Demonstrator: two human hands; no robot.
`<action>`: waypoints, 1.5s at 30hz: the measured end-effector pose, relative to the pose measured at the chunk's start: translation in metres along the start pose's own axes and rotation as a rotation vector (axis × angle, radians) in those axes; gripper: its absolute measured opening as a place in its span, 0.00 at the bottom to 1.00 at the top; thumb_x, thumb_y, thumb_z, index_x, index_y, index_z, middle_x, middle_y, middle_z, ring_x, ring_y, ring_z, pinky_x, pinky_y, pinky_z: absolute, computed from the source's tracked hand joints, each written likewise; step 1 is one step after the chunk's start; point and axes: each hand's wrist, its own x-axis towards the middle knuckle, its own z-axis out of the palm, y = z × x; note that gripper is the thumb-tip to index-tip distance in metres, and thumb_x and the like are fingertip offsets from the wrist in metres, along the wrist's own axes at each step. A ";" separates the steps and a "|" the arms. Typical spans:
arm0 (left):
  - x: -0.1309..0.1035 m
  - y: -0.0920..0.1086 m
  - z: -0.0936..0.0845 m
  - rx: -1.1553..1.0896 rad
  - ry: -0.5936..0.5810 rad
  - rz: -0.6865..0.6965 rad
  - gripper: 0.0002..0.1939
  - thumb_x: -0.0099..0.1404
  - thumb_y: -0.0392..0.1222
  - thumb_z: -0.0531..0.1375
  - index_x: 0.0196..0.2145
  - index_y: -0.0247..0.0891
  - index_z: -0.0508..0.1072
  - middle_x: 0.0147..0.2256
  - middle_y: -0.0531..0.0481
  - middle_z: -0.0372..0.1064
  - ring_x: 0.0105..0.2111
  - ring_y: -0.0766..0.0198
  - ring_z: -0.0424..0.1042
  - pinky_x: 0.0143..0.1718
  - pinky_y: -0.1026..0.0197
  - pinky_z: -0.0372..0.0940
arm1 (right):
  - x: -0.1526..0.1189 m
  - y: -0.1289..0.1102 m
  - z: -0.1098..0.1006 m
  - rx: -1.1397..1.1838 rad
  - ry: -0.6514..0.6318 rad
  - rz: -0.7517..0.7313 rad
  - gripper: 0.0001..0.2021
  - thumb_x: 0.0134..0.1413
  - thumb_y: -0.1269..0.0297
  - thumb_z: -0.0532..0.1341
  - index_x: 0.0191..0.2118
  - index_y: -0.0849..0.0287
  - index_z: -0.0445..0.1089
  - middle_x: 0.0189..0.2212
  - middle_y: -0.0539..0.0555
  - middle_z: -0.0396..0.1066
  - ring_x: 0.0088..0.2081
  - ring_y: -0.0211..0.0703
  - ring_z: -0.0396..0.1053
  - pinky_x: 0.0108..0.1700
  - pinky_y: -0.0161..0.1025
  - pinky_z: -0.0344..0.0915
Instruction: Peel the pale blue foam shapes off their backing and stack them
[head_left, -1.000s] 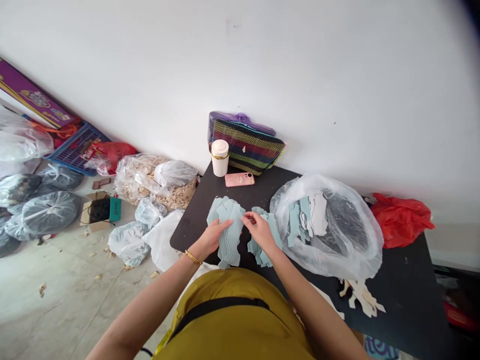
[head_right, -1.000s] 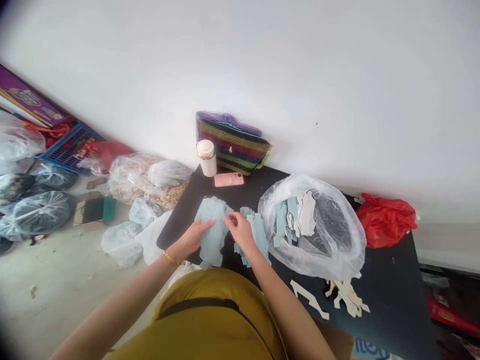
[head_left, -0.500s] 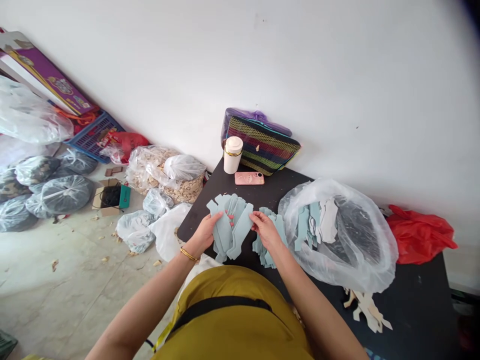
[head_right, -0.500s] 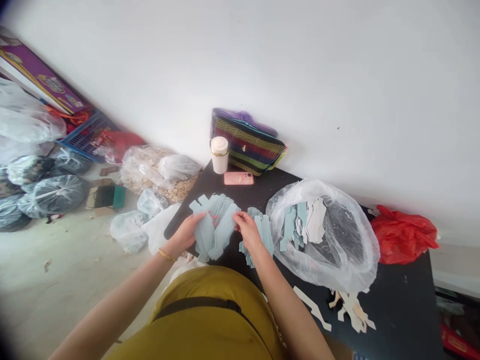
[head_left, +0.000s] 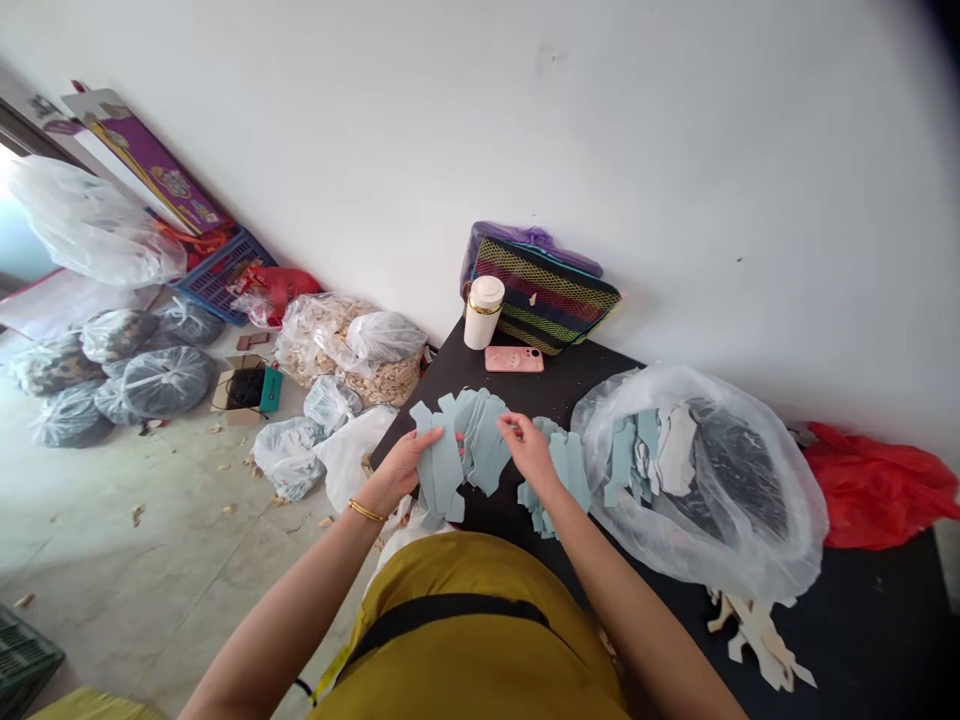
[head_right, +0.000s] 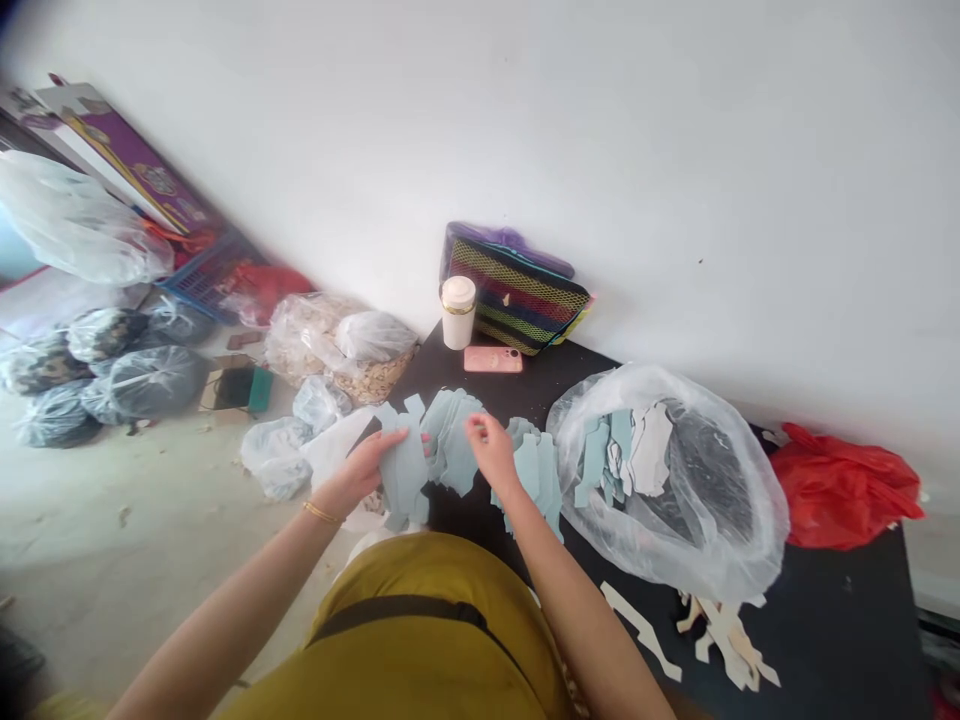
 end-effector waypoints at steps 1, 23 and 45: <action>0.002 -0.003 0.007 0.004 -0.013 -0.011 0.13 0.59 0.39 0.66 0.42 0.32 0.75 0.36 0.40 0.80 0.32 0.54 0.78 0.38 0.53 0.75 | -0.007 -0.008 0.003 -0.016 -0.080 -0.026 0.18 0.52 0.48 0.60 0.42 0.56 0.72 0.40 0.55 0.74 0.39 0.47 0.71 0.42 0.43 0.67; 0.033 -0.024 0.038 -0.259 -0.193 -0.133 0.22 0.65 0.48 0.51 0.45 0.31 0.76 0.38 0.38 0.79 0.45 0.46 0.76 0.49 0.46 0.68 | -0.042 -0.005 0.010 -0.116 -0.050 -0.101 0.20 0.52 0.64 0.63 0.52 0.57 0.66 0.47 0.58 0.72 0.37 0.44 0.72 0.45 0.47 0.71; 0.044 -0.029 0.040 -0.154 -0.134 -0.121 0.12 0.64 0.43 0.61 0.43 0.35 0.76 0.41 0.42 0.78 0.44 0.55 0.75 0.46 0.56 0.68 | -0.034 -0.027 -0.004 -0.597 -0.075 -0.588 0.33 0.47 0.73 0.68 0.60 0.54 0.61 0.67 0.64 0.47 0.64 0.63 0.54 0.61 0.62 0.58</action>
